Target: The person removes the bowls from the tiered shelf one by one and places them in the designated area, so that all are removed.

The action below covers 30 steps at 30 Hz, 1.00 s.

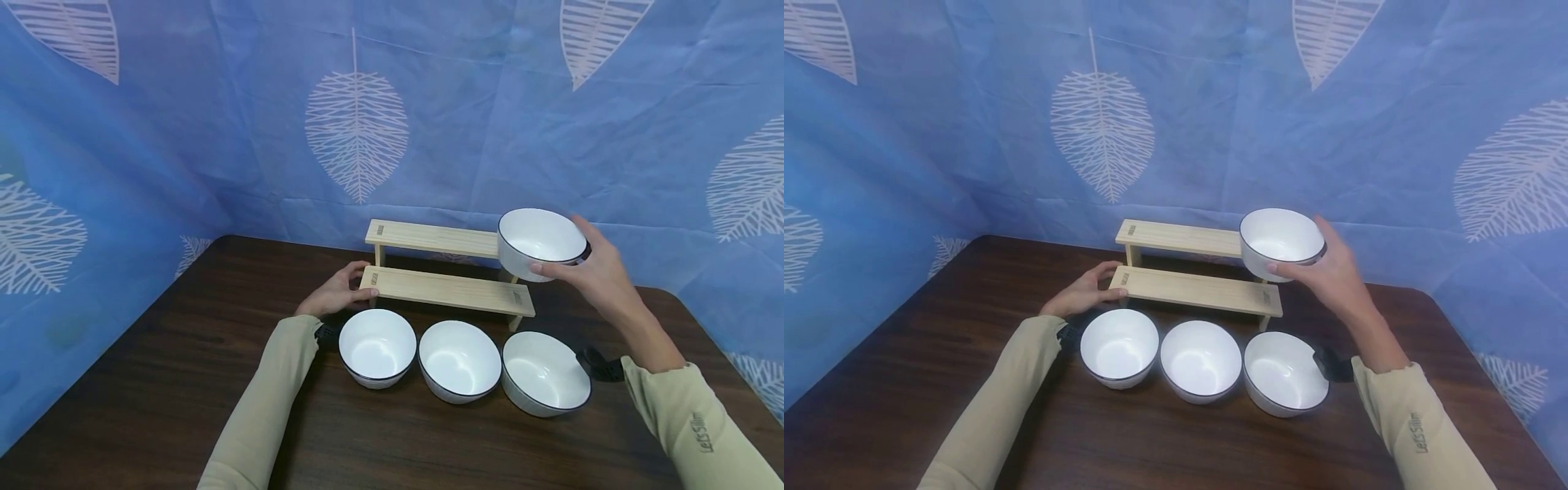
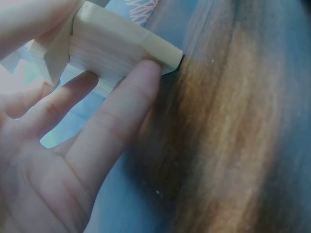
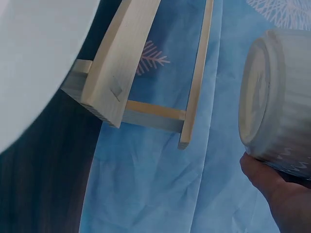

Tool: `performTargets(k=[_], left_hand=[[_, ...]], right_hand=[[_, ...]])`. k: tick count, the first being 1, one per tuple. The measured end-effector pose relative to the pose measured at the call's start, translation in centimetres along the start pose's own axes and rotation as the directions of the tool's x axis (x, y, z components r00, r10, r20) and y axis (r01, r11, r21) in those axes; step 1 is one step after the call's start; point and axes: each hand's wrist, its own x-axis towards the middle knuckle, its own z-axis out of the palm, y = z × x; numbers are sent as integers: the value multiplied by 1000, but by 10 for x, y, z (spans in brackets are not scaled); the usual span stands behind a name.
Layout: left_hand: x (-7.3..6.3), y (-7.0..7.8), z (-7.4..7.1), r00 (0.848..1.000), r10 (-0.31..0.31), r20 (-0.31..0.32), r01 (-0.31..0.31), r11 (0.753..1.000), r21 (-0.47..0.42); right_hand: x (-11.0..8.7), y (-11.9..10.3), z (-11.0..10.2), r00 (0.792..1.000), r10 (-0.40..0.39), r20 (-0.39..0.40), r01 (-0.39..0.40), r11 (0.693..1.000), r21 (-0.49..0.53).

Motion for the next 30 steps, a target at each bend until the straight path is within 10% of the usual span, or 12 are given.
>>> performTargets(k=[30], left_hand=[[0, -2, 1, 1000, 10, 3, -10, 1000, -9]], right_hand=[[-35, 36, -15, 998, 46, -43, -48, 997, -54]])
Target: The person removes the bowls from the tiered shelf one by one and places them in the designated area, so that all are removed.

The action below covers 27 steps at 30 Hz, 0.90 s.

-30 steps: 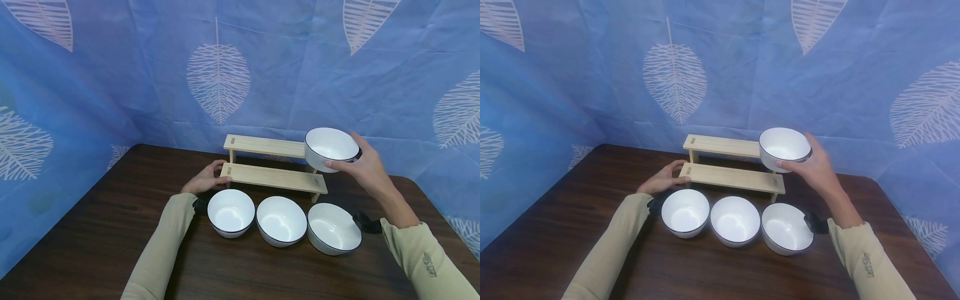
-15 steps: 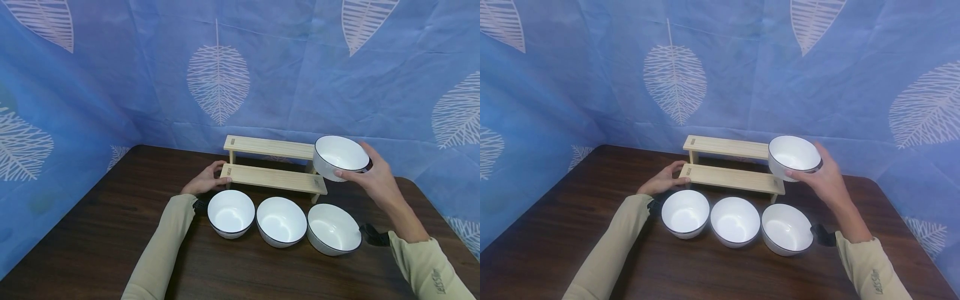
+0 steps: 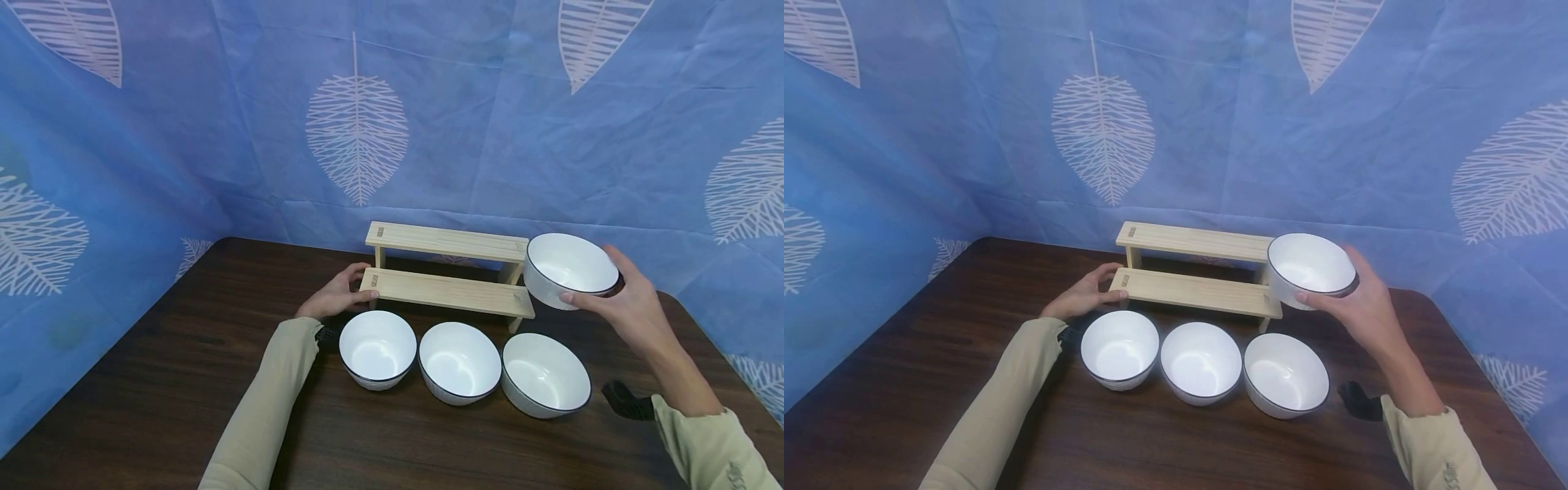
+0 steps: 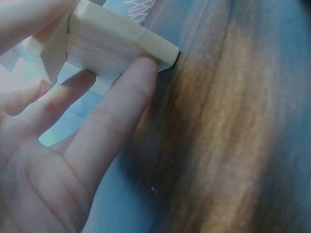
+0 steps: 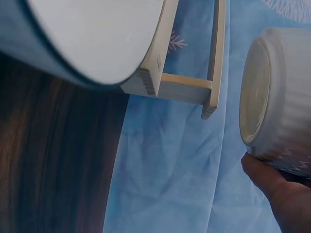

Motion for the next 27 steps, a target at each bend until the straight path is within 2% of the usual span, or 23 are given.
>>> performTargets(k=[19, 27], left_hand=[[-2, 4, 0, 1000, 1, 6, -1, 1000, 5], [-1, 2, -1, 1000, -4, -5, 4, 1000, 8]], right_hand=[[-17, 21, -10, 998, 49, 26, -46, 995, -89], [-24, 30, -15, 998, 60, 9, -60, 994, -88]])
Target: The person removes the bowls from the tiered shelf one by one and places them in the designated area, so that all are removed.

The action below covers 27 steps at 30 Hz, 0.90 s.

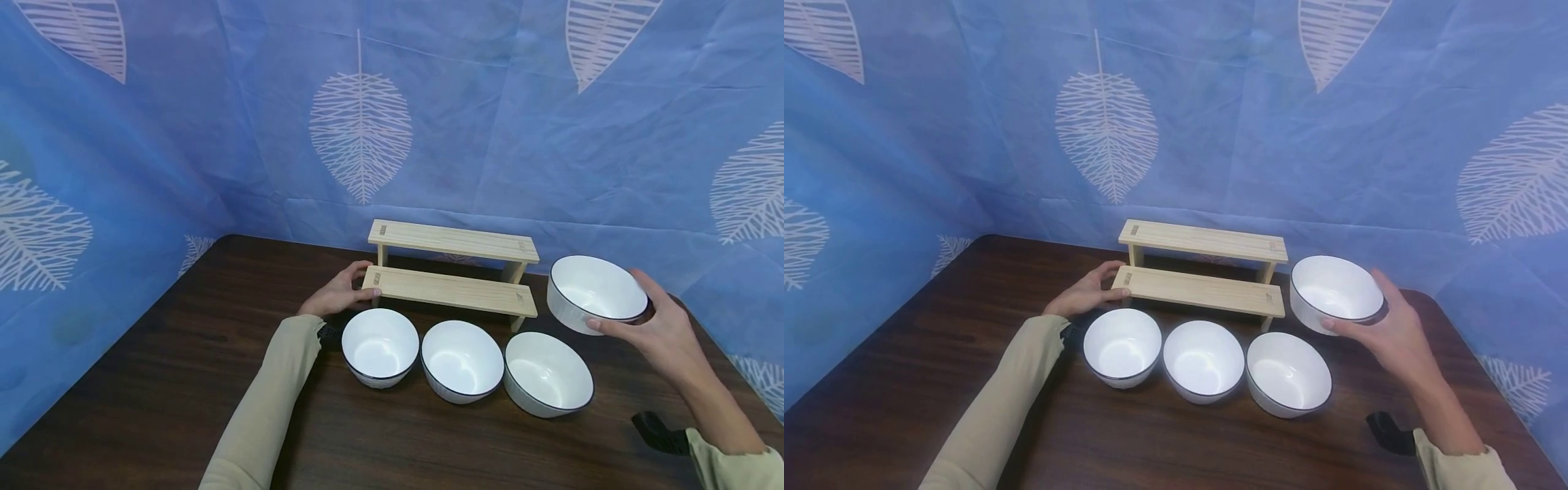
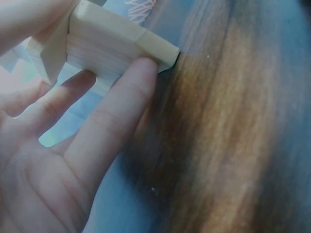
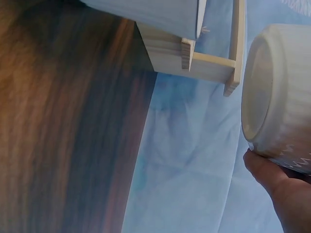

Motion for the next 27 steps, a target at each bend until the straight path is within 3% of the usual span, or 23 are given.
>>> performTargets(k=[27], left_hand=[[-1, 2, 1, 1000, 1, -4, -1, 1000, -6]], right_hand=[[-27, 40, -9, 996, 85, 5, -85, 994, -73]])
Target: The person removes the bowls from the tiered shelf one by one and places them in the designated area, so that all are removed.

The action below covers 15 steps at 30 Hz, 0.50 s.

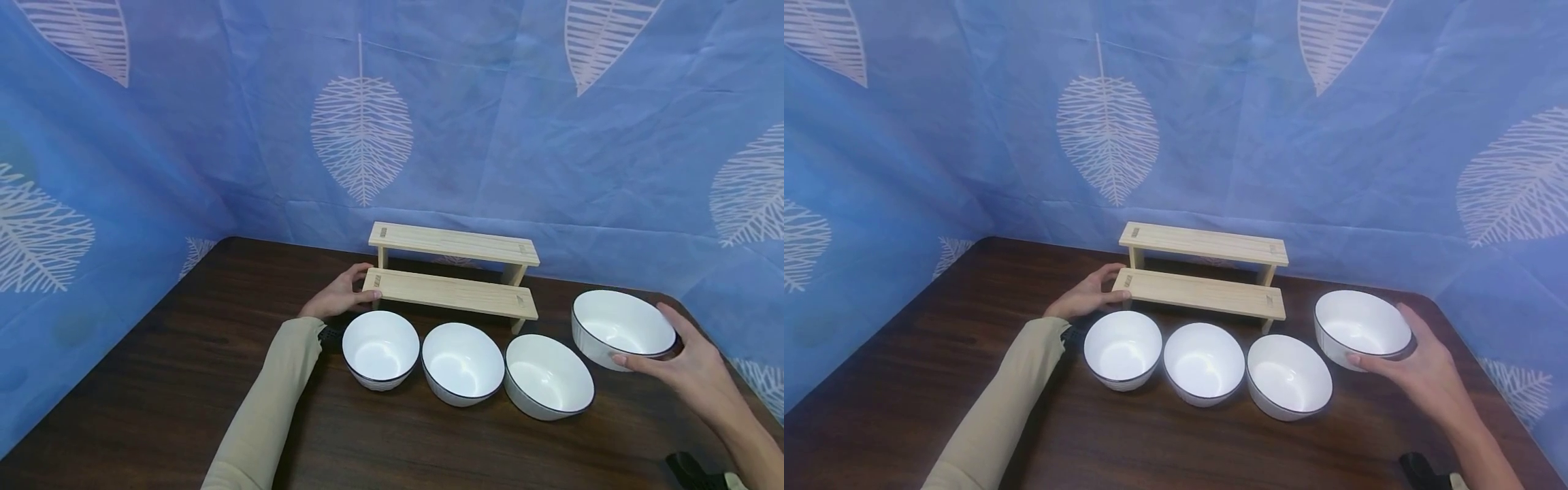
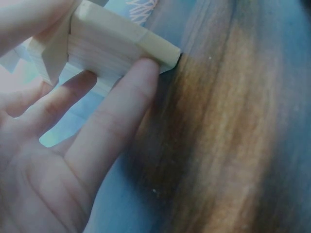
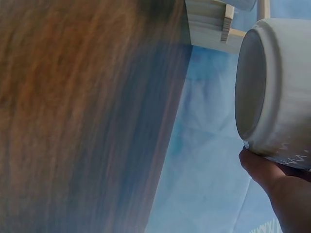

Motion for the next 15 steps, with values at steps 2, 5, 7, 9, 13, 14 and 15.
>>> performTargets(k=[2, 5, 7, 9, 13, 14, 15], left_hand=[[0, -1, 0, 1000, 0, -3, 0, 1000, 4], [1, -2, 0, 1000, 0, -5, 0, 1000, 12], [1, -2, 0, 1000, 1, -6, -1, 1000, 11], [1, -2, 0, 1000, 4, -7, -4, 1000, 10], [1, -2, 0, 1000, 9, -8, -9, 1000, 11], [1, -2, 0, 1000, 8, -8, -8, 1000, 10], [1, -3, 0, 1000, 7, -7, -7, 1000, 10]], right_hand=[[0, 1, -1, 1000, 9, 15, -9, 1000, -12], [0, 2, -1, 999, 25, 35, -24, 999, -32], [0, 2, -1, 999, 32, 43, -30, 998, -47], [0, 4, 0, 998, 35, 44, -32, 997, -67], [0, 12, 1, 997, 52, 65, -46, 994, -99], [0, 13, 1, 995, 57, 77, -49, 993, -104], [0, 15, 1, 994, 61, 90, -51, 993, -107]])
